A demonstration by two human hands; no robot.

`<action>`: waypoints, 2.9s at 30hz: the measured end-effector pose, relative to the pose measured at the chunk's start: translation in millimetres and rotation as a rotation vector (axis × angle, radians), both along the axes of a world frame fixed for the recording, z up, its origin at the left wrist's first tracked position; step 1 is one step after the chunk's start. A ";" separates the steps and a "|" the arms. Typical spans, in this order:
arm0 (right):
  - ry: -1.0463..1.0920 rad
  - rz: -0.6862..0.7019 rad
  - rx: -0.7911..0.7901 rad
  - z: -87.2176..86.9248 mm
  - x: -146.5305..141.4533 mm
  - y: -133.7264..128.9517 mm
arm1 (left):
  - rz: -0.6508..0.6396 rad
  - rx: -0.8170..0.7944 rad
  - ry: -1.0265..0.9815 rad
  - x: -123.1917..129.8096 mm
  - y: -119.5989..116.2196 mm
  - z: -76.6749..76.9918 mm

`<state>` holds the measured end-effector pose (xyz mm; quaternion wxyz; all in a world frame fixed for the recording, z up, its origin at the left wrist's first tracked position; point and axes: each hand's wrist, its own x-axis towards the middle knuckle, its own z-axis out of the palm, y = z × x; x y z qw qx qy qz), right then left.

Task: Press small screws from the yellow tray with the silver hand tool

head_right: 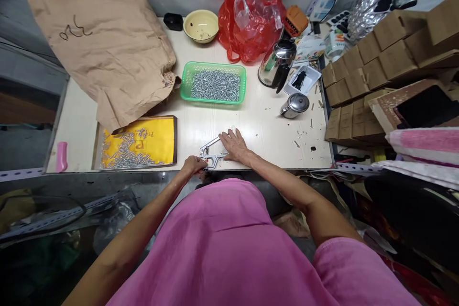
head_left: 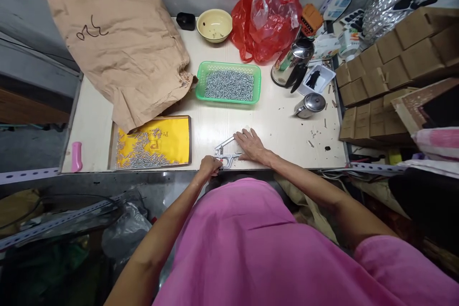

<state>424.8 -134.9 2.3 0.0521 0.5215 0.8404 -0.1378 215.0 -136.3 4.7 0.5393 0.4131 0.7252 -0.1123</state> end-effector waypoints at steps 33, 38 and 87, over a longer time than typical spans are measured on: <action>-0.022 -0.203 -0.050 5.3 -18.9 -29.4 | -1.168 0.830 0.073 50.7 8.1 8.7; -0.014 -0.242 -0.090 4.3 -21.2 -36.3 | -1.251 0.782 0.006 50.0 16.0 5.7; 0.122 0.484 0.047 -9.4 -101.7 -6.8 | -0.280 1.041 0.195 -165.5 -31.1 17.7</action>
